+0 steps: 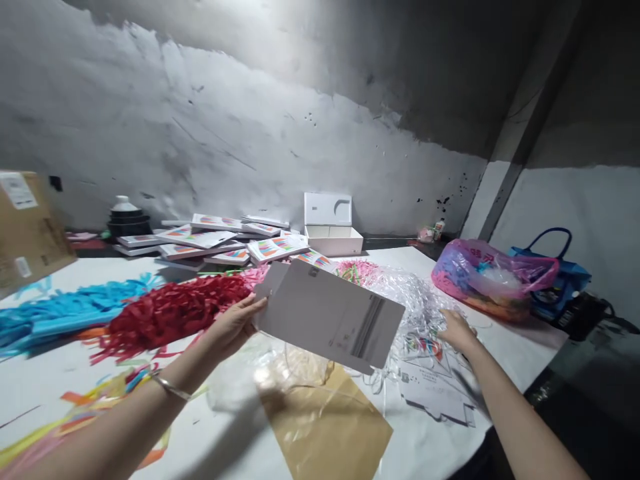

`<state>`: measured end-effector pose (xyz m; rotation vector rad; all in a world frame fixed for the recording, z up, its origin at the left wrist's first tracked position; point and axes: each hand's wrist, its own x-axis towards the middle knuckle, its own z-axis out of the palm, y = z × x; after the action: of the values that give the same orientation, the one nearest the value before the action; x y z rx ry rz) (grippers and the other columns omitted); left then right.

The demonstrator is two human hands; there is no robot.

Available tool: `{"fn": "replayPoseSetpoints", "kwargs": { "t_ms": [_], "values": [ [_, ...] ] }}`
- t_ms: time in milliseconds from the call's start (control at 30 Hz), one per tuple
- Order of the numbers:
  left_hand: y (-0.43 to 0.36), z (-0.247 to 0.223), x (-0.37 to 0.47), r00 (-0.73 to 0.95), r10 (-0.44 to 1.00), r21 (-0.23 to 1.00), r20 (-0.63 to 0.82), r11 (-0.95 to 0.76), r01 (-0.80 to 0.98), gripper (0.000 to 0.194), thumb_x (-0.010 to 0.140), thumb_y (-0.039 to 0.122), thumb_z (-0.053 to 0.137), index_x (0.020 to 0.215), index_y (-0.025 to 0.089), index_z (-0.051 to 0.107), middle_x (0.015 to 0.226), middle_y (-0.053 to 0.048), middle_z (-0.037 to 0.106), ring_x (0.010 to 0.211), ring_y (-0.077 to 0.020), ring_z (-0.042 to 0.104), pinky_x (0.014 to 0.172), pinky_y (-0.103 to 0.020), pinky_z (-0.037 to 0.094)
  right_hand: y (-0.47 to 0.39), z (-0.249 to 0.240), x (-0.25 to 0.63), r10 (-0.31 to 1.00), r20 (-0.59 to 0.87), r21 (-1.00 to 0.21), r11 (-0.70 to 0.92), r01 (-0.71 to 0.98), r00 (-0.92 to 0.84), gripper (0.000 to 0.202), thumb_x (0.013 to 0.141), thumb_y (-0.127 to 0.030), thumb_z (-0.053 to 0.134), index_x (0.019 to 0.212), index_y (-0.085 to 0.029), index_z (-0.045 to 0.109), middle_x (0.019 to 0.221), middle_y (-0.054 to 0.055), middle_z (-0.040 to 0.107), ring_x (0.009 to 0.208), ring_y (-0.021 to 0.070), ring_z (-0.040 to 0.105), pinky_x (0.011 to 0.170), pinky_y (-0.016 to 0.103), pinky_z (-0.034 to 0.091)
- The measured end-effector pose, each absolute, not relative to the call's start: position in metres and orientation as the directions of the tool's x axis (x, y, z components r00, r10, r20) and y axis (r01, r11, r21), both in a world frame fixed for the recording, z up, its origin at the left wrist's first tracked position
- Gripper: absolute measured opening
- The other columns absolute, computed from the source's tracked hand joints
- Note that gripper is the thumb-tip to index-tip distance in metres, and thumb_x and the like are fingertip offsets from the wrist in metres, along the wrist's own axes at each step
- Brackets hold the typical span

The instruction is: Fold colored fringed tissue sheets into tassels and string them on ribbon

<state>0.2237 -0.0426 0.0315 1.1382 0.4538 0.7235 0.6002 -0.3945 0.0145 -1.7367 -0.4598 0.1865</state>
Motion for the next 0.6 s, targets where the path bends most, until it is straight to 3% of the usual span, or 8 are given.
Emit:
{"fn": "replayPoseSetpoints", "kwargs": {
  "t_ms": [100,167,300,400,467,600],
  "values": [
    [-0.057,0.016,0.229,0.719,0.694,0.924,0.039,0.248,-0.290,0.021,0.082,0.016,0.076,0.102,0.017,0.069,0.085,-0.004,0.078,0.070,-0.0152,0.073,0.064,-0.021,0.061,-0.367,0.020,0.556,0.569,0.098,-0.987,-0.048,0.151,0.817,0.035,0.095,-0.045,0.063,0.117,-0.018,0.065,0.120,0.008,0.067,0.105,0.0225,0.067,0.090,0.042,0.056],
    [-0.069,0.004,0.234,0.739,0.673,0.930,0.047,0.241,-0.279,0.020,0.084,0.024,0.076,0.101,0.018,0.068,0.084,-0.004,0.076,0.070,-0.0148,0.073,0.065,-0.022,0.060,-0.355,0.021,0.526,0.644,0.077,-0.996,0.012,0.091,0.761,0.042,0.086,-0.055,0.070,0.108,-0.019,0.069,0.108,0.008,0.074,0.101,0.0253,0.070,0.087,0.038,0.057],
    [-0.084,-0.015,0.238,0.816,0.575,0.964,0.057,0.180,-0.194,0.028,0.082,0.041,0.078,0.093,0.017,0.067,0.079,-0.002,0.073,0.067,-0.0136,0.069,0.066,-0.024,0.059,-0.354,0.030,0.496,0.661,0.021,-0.997,0.068,-0.032,0.750,0.049,0.066,-0.053,0.085,0.097,-0.018,0.071,0.092,0.010,0.077,0.097,0.0328,0.073,0.081,0.040,0.059],
    [-0.075,-0.025,0.235,0.883,0.469,0.995,0.008,0.086,-0.054,0.032,0.075,0.037,0.086,0.075,0.012,0.066,0.058,0.002,0.062,0.047,-0.0095,0.056,0.047,-0.020,0.049,-0.383,0.051,0.509,0.608,-0.026,-0.992,0.083,-0.096,0.793,0.052,0.060,-0.045,0.087,0.101,-0.017,0.070,0.090,0.013,0.078,0.092,0.0370,0.074,0.075,0.047,0.060],
    [-0.062,-0.030,0.233,0.894,0.448,1.000,-0.023,0.016,0.018,0.028,0.083,0.034,0.080,0.076,0.011,0.066,0.057,0.005,0.058,0.044,-0.0074,0.051,0.043,-0.019,0.044,-0.412,0.066,0.526,0.525,-0.050,-0.988,0.097,-0.118,0.850,0.051,0.056,-0.038,0.087,0.100,-0.019,0.071,0.091,0.015,0.078,0.090,0.0380,0.075,0.073,0.049,0.060],
    [-0.035,-0.034,0.239,0.867,0.499,0.994,-0.015,-0.086,0.067,0.021,0.099,0.033,0.061,0.106,0.014,0.065,0.094,-0.003,0.068,0.073,-0.0139,0.066,0.065,-0.030,0.058,-0.468,0.081,0.554,0.289,-0.085,-0.981,0.143,-0.131,0.954,0.034,0.054,-0.029,0.076,0.087,-0.025,0.071,0.101,0.025,0.074,0.095,0.0375,0.074,0.072,0.049,0.056]
  ]
}}
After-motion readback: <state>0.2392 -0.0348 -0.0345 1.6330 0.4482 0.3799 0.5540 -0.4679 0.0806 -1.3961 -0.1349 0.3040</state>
